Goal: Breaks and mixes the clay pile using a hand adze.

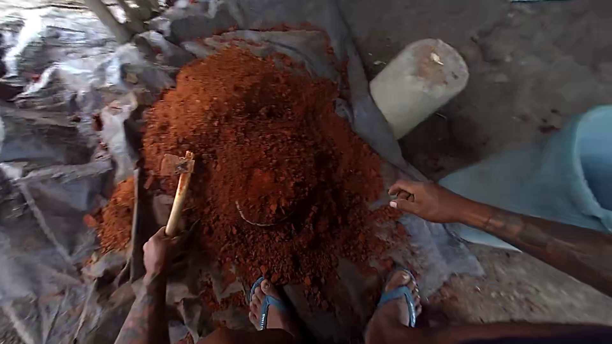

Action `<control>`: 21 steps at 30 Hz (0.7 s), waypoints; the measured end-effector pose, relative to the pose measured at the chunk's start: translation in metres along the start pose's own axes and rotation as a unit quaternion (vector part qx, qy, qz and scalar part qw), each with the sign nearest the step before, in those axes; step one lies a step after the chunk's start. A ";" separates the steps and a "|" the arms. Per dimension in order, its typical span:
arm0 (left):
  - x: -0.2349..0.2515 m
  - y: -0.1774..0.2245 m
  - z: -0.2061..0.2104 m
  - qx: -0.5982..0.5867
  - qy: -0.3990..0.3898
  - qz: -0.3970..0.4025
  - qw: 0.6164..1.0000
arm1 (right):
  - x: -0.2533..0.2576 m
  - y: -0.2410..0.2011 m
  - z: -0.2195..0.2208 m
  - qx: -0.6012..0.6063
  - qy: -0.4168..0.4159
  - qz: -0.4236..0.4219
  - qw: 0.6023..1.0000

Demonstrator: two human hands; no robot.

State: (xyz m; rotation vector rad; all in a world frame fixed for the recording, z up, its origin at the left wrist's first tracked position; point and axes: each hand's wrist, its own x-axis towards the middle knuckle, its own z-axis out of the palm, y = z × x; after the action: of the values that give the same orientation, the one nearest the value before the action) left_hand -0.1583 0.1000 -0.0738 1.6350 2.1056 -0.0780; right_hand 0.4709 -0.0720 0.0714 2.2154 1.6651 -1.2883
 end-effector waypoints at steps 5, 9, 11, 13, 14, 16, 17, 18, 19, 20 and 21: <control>-0.010 0.015 -0.002 -0.006 0.016 0.022 1.000 | -0.113 -0.027 -0.039 0.001 -0.030 -0.043 0.999; -0.048 0.060 -0.021 -0.083 0.040 0.089 0.992 | -0.203 -0.085 -0.059 -0.030 0.033 -0.241 0.969; -0.070 0.100 -0.030 -0.134 0.057 0.140 0.979 | -0.208 -0.102 -0.051 0.073 -0.002 -0.308 0.949; -0.087 0.148 -0.043 -0.153 0.061 0.179 0.970 | -0.197 -0.098 -0.032 0.053 -0.031 -0.305 0.950; -0.090 0.169 -0.049 -0.151 0.057 0.190 0.968 | -0.193 -0.092 -0.027 -0.009 -0.037 -0.282 0.959; -0.090 0.202 -0.055 -0.128 0.045 0.201 0.970 | -0.191 -0.082 -0.024 -0.062 -0.061 -0.233 0.969; -0.087 0.214 -0.053 -0.114 0.035 0.196 0.973 | -0.192 -0.079 -0.027 -0.054 -0.059 -0.219 0.972; -0.084 0.223 -0.050 -0.101 0.021 0.190 0.976 | -0.192 -0.077 -0.031 -0.047 -0.045 -0.216 0.974; -0.082 0.229 -0.046 -0.086 0.002 0.185 0.979 | -0.193 -0.076 -0.035 -0.043 -0.026 -0.218 0.975; -0.081 0.232 -0.041 -0.068 -0.020 0.182 0.981 | -0.196 -0.075 -0.038 -0.032 -0.012 -0.223 0.974; -0.080 0.231 -0.037 -0.050 -0.044 0.175 0.982 | -0.198 -0.074 -0.040 -0.017 -0.007 -0.229 0.973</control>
State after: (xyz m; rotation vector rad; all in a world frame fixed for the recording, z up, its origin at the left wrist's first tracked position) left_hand 0.0588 0.1064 0.0452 1.8769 1.7010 0.0667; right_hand 0.4224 -0.1703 0.2566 1.8569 2.2622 -1.3395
